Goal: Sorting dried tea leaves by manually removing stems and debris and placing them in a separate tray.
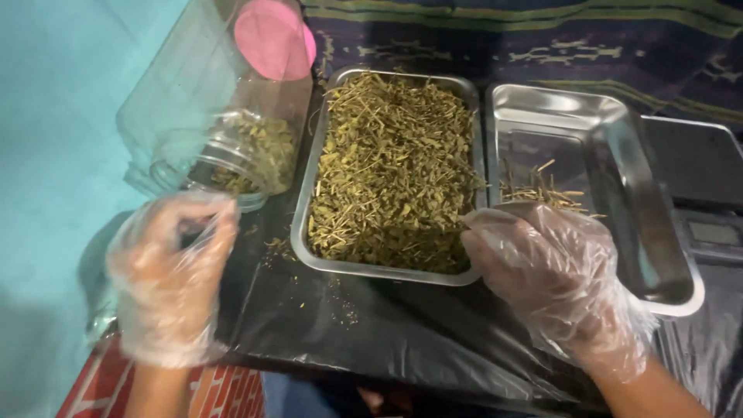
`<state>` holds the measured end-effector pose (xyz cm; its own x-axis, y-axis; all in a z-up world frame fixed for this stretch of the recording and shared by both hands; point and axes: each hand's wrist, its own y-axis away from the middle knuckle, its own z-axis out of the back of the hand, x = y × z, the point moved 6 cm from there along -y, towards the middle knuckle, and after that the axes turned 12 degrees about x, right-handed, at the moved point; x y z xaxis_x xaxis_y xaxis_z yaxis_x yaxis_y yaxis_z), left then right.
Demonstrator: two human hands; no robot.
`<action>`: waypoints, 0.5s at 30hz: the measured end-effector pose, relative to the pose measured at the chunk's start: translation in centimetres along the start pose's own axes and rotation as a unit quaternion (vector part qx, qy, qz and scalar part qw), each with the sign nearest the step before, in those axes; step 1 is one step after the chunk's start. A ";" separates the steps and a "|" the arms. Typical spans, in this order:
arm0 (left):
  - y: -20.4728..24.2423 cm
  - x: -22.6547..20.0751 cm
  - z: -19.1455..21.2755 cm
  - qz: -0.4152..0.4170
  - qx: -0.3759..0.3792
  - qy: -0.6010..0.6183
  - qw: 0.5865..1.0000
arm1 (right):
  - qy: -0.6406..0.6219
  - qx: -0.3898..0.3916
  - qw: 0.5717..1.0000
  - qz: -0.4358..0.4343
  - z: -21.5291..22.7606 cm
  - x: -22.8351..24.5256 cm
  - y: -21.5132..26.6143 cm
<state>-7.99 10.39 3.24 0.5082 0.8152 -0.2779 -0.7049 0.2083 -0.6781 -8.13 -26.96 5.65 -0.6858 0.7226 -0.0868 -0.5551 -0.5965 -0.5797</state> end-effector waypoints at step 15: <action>-2.9 -8.6 -0.5 -0.058 0.002 -0.001 0.998 | -0.016 0.025 1.000 -0.010 0.3 0.2 -0.9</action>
<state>-10.08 2.46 7.23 0.5864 0.7859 -0.1965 -0.6434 0.3045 -0.7023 -7.91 -26.34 6.37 -0.6888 0.7233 -0.0492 -0.5910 -0.5995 -0.5397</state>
